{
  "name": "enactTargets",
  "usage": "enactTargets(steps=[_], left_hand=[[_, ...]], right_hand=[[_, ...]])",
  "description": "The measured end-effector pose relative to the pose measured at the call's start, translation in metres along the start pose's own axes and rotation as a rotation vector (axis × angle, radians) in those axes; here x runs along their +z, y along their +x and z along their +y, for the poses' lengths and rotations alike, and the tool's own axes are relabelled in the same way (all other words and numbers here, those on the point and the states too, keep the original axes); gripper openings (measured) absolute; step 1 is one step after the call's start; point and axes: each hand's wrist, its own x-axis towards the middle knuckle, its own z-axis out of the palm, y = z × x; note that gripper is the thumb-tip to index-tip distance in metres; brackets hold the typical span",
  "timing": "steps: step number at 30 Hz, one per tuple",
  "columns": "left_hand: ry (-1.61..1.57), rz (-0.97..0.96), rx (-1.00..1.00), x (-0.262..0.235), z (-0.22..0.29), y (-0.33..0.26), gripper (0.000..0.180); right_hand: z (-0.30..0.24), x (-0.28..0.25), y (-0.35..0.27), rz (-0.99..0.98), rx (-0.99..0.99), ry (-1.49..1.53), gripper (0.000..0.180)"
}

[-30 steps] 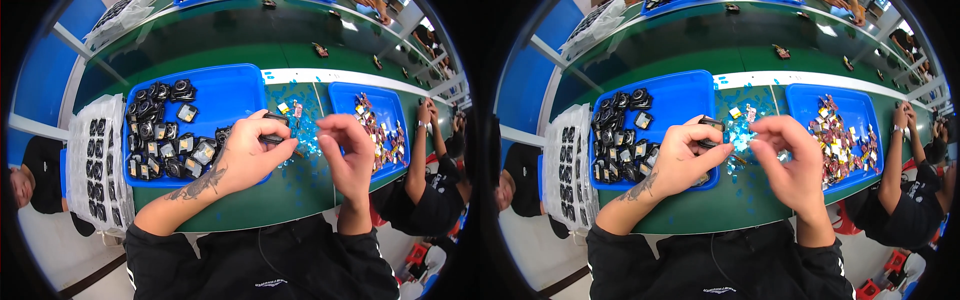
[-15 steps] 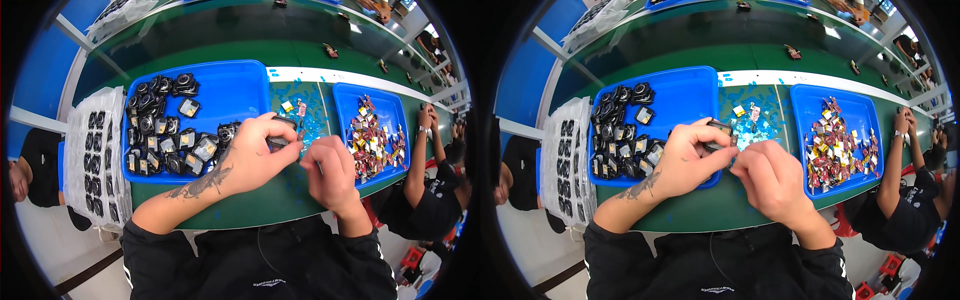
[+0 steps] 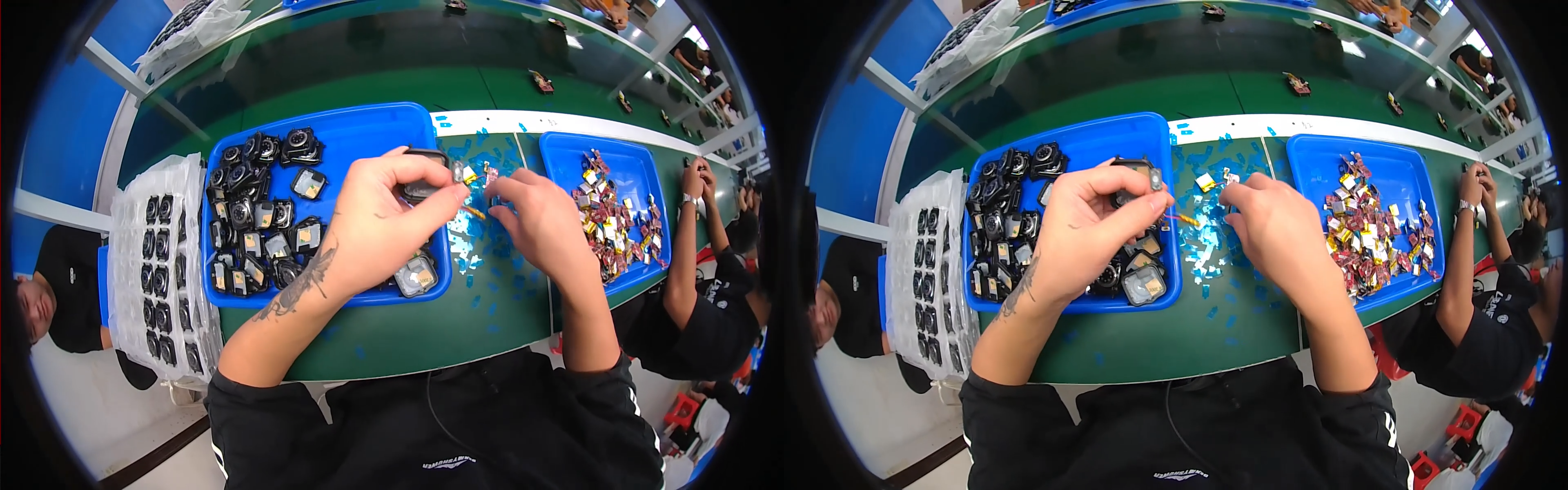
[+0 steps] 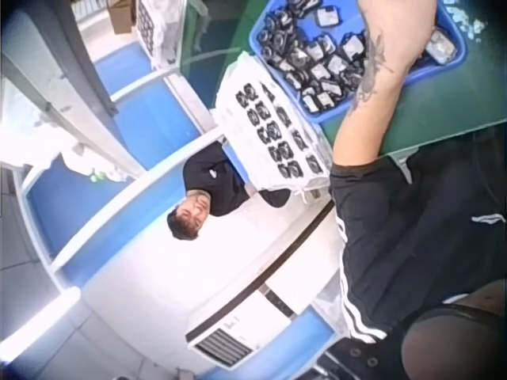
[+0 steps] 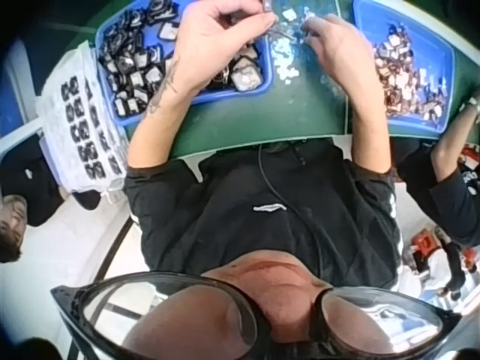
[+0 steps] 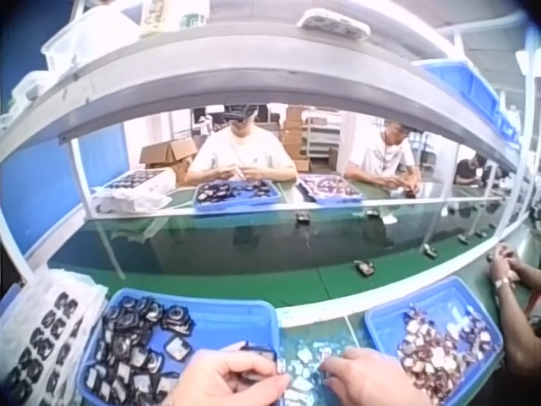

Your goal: Assembling small electronic components at a production line by hand.

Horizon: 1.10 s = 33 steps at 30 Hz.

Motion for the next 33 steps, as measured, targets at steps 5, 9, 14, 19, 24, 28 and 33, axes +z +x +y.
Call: enactTargets(steps=[5, 9, 14, 19, 24, 28, 33], left_hand=[[0.029, -0.134, -0.075, 0.001, 0.007, 0.0, 0.01], [0.049, -0.089, 0.077, 0.001, -0.007, 0.001, 0.014], [0.061, -0.104, 0.1, 0.009, -0.008, 0.002, 0.013], [-0.069, -0.063, -0.044, 0.009, -0.004, -0.006, 0.01], [-0.027, -0.159, -0.008, 0.011, -0.008, -0.004, 0.013], [-0.024, -0.238, -0.029, 0.018, -0.01, -0.007, 0.012], [-0.3, -0.366, -0.26, 0.024, -0.003, -0.014, 0.009]], right_hand=[[0.003, 0.005, 0.0, -0.093, 0.05, 0.032, 0.01], [0.004, 0.012, 0.003, -0.075, 0.033, 0.042, 0.014], [0.013, 0.019, -0.002, -0.006, 0.077, 0.037, 0.014], [0.016, -0.01, -0.008, 0.281, 0.105, 0.259, 0.009], [0.05, -0.061, -0.062, 0.424, 0.386, 0.213, 0.009], [0.049, -0.06, -0.067, 0.283, 0.298, -0.049, 0.009], [-0.006, -0.034, -0.038, 0.22, -0.051, 0.825, 0.026]])
